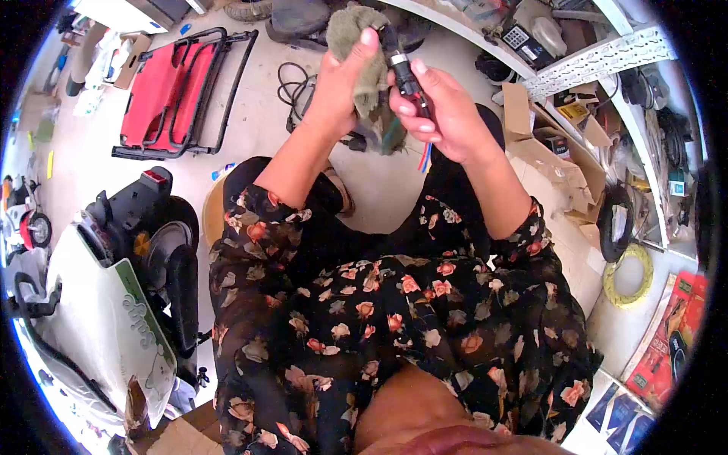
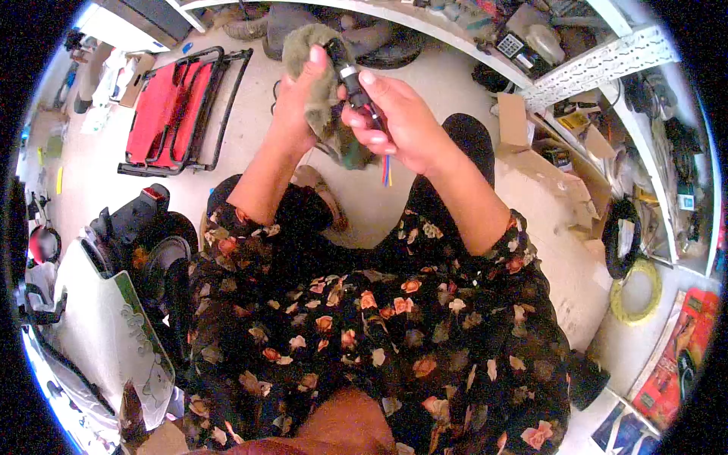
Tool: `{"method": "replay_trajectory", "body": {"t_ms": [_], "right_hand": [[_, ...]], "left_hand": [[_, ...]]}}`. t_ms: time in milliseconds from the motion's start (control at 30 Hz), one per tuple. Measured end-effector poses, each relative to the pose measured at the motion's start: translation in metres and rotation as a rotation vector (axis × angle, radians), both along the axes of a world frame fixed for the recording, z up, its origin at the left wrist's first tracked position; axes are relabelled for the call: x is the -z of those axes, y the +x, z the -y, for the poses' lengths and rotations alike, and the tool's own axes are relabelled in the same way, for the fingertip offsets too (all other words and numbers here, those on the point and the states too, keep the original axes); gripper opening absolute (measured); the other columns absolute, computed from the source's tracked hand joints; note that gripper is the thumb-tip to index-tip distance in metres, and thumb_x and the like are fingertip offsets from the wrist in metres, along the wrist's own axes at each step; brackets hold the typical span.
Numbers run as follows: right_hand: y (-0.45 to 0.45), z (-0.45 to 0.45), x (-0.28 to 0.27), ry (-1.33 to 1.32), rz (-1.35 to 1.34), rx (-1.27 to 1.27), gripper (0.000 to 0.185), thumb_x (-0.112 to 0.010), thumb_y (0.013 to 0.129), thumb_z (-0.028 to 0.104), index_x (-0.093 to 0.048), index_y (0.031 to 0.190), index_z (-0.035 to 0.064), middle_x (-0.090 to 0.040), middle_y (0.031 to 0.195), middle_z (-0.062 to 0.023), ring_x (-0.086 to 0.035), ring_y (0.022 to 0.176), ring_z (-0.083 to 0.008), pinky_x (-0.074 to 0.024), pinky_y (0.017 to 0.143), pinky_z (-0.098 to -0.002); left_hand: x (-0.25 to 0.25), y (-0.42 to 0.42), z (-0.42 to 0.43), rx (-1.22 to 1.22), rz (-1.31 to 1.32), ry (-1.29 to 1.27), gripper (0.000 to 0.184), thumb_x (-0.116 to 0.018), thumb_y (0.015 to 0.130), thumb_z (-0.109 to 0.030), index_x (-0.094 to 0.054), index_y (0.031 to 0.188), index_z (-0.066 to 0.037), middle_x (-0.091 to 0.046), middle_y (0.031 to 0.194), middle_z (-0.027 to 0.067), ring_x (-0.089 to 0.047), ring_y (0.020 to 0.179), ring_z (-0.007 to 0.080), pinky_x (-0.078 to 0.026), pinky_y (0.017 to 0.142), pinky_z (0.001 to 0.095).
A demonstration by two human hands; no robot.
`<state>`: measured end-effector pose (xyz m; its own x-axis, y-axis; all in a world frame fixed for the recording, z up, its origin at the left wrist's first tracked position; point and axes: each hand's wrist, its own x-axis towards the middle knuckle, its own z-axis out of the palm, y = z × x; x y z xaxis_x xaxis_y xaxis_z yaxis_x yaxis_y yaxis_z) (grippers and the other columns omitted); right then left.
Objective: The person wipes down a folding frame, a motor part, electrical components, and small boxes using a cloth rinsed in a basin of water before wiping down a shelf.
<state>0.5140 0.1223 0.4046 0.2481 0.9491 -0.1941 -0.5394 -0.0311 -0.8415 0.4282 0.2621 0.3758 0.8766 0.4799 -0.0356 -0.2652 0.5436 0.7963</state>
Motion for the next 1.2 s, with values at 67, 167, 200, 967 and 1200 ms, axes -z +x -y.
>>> {"method": "replay_trajectory", "body": {"t_ms": [67,167,200,967,1200], "right_hand": [[0.005,0.001,0.0,0.033,-0.038,-0.037,0.04,-0.04,0.099,0.042,-0.052,0.1,0.0044,-0.046,0.067,0.0011,-0.031,0.042,-0.0026,-0.0241,0.034,-0.0171],[0.015,0.004,0.006,0.075,-0.195,-0.093,0.04,-0.038,0.099,0.042,-0.052,0.101,0.0043,-0.046,0.067,0.0014,-0.03,0.041,-0.0022,-0.0236,0.033,-0.0171],[0.017,0.004,0.009,0.12,-0.269,-0.124,0.04,-0.036,0.1,0.041,-0.052,0.101,0.0042,-0.046,0.068,0.001,-0.032,0.042,-0.0031,-0.0258,0.034,-0.0174],[0.012,-0.045,0.05,0.059,0.533,0.281,0.02,-0.059,0.092,0.023,-0.062,0.097,0.0039,-0.058,0.082,0.0026,-0.051,0.075,-0.0062,-0.0421,0.066,-0.0223],[0.021,-0.042,0.041,0.245,0.619,0.337,0.029,-0.055,0.094,0.024,-0.061,0.115,0.0036,-0.061,0.108,-0.0023,-0.05,0.109,-0.0129,-0.0381,0.097,-0.0283]], "left_hand": [[-0.006,-0.002,-0.003,-0.039,-0.042,0.043,0.037,-0.062,0.089,-0.04,-0.057,0.102,-0.006,-0.063,0.086,0.0068,-0.063,0.074,0.0164,-0.052,0.061,0.0303],[-0.009,0.001,-0.004,-0.141,-0.059,0.012,0.046,-0.053,0.092,-0.047,-0.055,0.11,-0.005,-0.063,0.095,0.0087,-0.064,0.081,0.0187,-0.053,0.071,0.0319],[-0.007,0.0,-0.011,-0.069,-0.035,-0.08,0.051,-0.051,0.092,-0.048,-0.054,0.114,-0.002,-0.063,0.103,0.0108,-0.063,0.09,0.0228,-0.052,0.08,0.0371],[0.015,-0.003,-0.006,-0.349,-0.237,0.352,0.029,-0.055,0.094,-0.029,-0.061,0.105,-0.002,-0.066,0.091,0.0107,-0.064,0.083,0.0221,-0.05,0.073,0.0351],[-0.01,-0.021,-0.01,0.065,-0.07,-0.244,0.042,-0.051,0.094,-0.04,-0.053,0.121,-0.008,-0.062,0.102,0.0063,-0.061,0.087,0.0165,-0.052,0.072,0.0336]]}}
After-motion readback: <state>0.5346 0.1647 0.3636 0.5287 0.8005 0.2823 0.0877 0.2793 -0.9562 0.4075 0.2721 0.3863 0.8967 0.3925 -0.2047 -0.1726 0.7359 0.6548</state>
